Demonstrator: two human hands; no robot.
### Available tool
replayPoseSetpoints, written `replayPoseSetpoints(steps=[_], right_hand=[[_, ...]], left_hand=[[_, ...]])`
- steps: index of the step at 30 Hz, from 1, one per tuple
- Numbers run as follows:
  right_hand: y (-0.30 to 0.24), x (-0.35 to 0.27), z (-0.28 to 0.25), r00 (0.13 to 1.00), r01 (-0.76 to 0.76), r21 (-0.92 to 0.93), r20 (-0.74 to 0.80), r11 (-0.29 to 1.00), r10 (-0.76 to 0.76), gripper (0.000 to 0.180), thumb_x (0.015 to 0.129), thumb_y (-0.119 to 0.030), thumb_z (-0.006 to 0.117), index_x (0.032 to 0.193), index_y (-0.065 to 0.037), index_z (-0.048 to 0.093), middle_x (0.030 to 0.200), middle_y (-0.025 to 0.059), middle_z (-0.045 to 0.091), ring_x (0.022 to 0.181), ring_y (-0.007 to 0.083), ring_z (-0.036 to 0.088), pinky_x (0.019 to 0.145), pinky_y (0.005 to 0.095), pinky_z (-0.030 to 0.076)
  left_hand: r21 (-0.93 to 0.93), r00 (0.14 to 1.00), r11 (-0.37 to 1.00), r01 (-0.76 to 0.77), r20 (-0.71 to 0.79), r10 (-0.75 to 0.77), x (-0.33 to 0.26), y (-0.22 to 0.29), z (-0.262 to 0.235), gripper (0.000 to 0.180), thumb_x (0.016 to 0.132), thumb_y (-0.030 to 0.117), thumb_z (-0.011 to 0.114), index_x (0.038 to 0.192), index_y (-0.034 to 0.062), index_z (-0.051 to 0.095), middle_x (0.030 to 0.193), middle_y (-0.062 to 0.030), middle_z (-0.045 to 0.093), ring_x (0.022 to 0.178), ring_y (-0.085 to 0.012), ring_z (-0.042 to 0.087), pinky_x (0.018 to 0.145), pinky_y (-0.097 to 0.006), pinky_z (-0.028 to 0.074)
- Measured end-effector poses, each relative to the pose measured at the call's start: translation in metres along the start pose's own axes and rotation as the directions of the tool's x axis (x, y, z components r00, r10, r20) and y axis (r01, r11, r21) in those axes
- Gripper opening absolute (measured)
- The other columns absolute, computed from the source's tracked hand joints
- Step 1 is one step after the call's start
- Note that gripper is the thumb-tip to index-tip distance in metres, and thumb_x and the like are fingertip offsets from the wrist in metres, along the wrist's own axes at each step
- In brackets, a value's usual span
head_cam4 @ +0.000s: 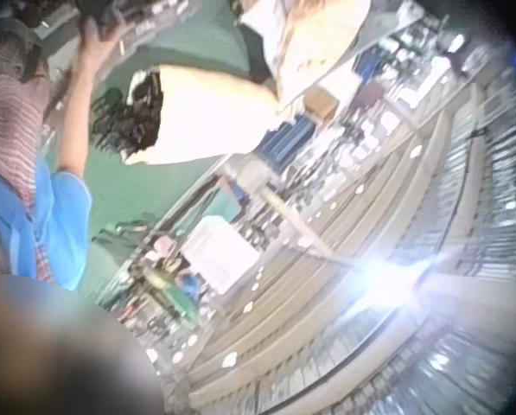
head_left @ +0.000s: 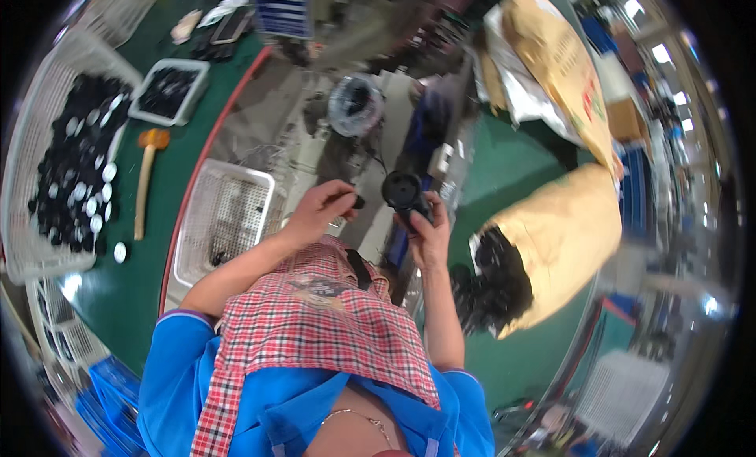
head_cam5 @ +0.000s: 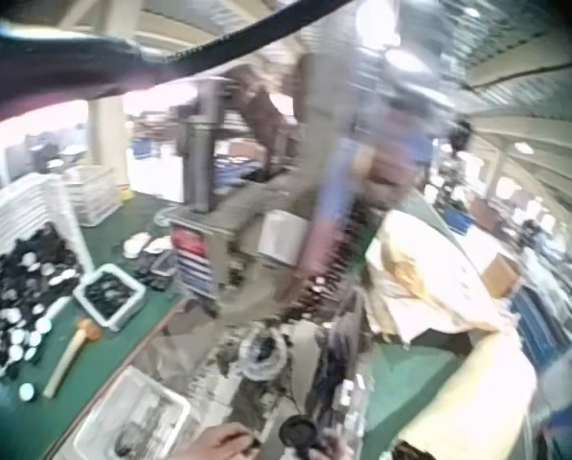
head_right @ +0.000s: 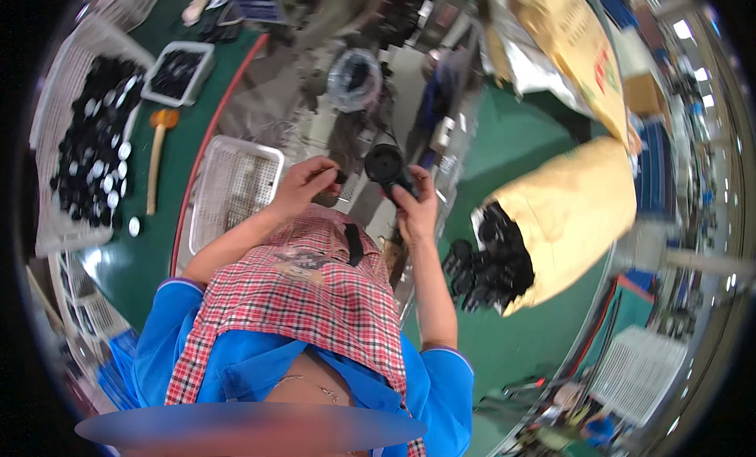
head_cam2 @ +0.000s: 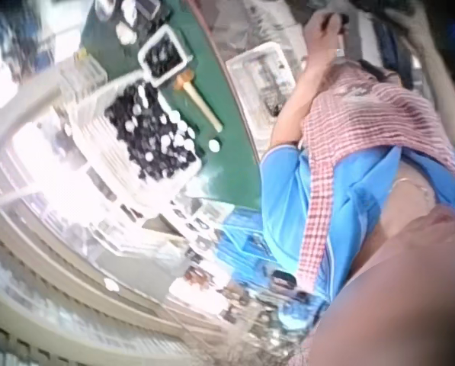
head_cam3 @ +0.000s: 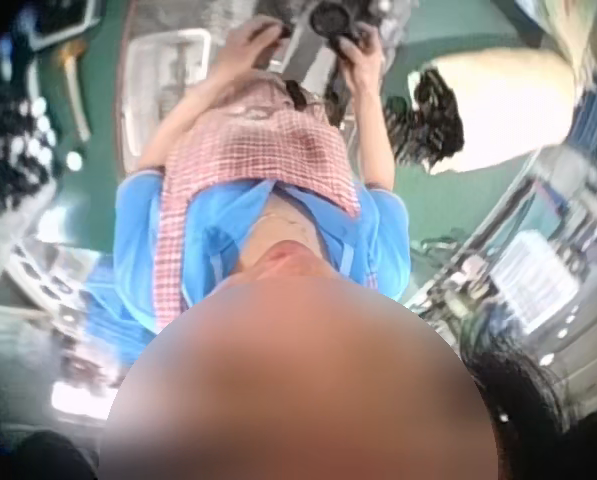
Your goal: The person repeatedly picks up small black and white circular components from a tray, places them into a machine, and uses a rubber mallet to press them into place. The person also moves a white plastic basket and retrieves components from a large sack.
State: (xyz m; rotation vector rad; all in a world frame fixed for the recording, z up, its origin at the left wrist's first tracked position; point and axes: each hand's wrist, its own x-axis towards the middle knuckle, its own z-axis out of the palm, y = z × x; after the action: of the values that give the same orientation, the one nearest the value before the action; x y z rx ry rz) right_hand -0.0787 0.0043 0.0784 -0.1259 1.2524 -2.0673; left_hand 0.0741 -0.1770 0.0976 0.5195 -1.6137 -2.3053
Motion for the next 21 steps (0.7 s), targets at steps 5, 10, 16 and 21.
replayPoseSetpoints(steps=[5, 10, 16, 21], right_hand=[[0.022, 0.019, 0.104, 0.849, 0.096, -0.275, 0.525, 0.957, 0.065, 0.068, 0.079, -0.001, 0.071, 0.139, -0.007, 0.039, 0.129, 0.0082, 0.051, 0.117, 0.0193, 0.052, 0.101, 0.0318, 0.041], [0.063, 0.041, 0.167, 0.750, -0.245, -0.236, 0.568, 0.940, 0.338, 0.041, 0.095, -0.015, 0.055, 0.132, -0.005, 0.041, 0.124, 0.0171, 0.056, 0.100, 0.0240, 0.063, 0.084, 0.0357, 0.055], [0.129, 0.062, 0.224, 0.661, -0.531, -0.211, 0.503, 0.820, 0.557, 0.038, 0.099, -0.024, 0.047, 0.132, -0.006, 0.044, 0.125, 0.0203, 0.055, 0.096, 0.0315, 0.063, 0.080, 0.0428, 0.055], [0.155, 0.070, 0.262, 0.412, -0.788, -0.092, 0.657, 0.609, 0.632, 0.052, 0.098, -0.035, 0.047, 0.143, -0.013, 0.036, 0.138, 0.0228, 0.042, 0.122, 0.0386, 0.049, 0.105, 0.0499, 0.040]], left_hand=[[0.063, 0.988, 0.995, -0.079, -0.129, 0.086, -0.014, 0.041, -0.046, 0.016, 0.096, 0.011, 0.055, 0.105, -0.0015, 0.059, 0.085, -0.0049, 0.063, 0.076, -0.0108, 0.062, 0.071, -0.026, 0.051], [-0.071, 0.961, 0.986, -0.152, -0.246, 0.131, -0.041, 0.043, -0.120, 0.019, 0.094, 0.012, 0.060, 0.107, -0.0023, 0.061, 0.083, -0.0041, 0.064, 0.071, -0.0098, 0.062, 0.067, -0.025, 0.052], [0.254, 0.534, 0.963, 0.094, -0.829, 0.167, -0.070, 0.050, -0.301, 0.022, 0.093, 0.011, 0.058, 0.109, -0.0036, 0.060, 0.091, -0.0113, 0.067, 0.072, -0.0160, 0.067, 0.061, -0.028, 0.055], [0.115, 0.599, 0.957, -0.268, -0.758, 0.259, -0.045, 0.073, -0.387, 0.034, 0.094, 0.009, 0.057, 0.126, -0.0018, 0.052, 0.106, -0.0136, 0.064, 0.087, -0.0205, 0.067, 0.073, -0.031, 0.057]])
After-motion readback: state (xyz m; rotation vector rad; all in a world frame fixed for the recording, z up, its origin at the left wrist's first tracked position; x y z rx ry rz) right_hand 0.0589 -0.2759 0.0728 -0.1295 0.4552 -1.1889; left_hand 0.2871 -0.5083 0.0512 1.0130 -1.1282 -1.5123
